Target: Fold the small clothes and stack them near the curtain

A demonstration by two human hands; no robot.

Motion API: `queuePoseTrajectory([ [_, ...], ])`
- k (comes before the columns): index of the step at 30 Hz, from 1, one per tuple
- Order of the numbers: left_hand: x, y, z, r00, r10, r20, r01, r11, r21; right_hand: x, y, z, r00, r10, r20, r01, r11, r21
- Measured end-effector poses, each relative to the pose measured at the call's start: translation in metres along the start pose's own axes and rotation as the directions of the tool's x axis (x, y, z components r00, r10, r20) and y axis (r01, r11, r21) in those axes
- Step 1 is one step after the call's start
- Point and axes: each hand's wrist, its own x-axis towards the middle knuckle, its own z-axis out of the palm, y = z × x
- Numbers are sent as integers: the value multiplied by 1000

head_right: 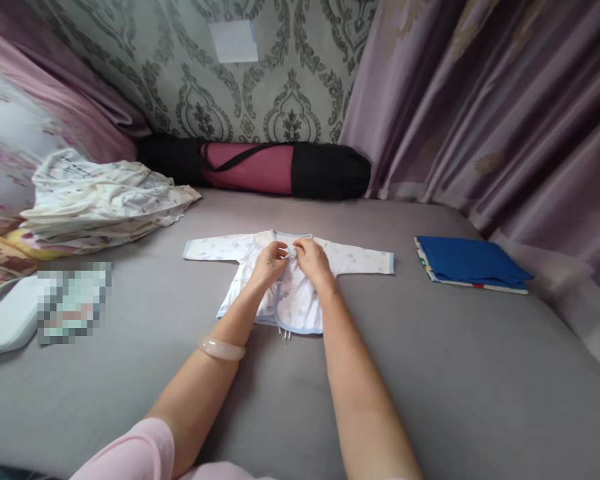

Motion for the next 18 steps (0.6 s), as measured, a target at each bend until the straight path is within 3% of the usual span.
queuePoseTrajectory([
  [4, 2, -2, 2, 1000, 6, -4, -6, 1000, -25, -3, -3, 1, 995, -59, 78, 70, 985, -155],
  [9, 1, -1, 2, 1000, 7, -1, -7, 999, -44, -1, 5, 5, 986, -132, 105, 153, 962, -227],
  [18, -10, 17, -6, 988, -135, 79, 134, 991, 21, -6, 1, -1, 981, -112, 157, 153, 949, -277],
])
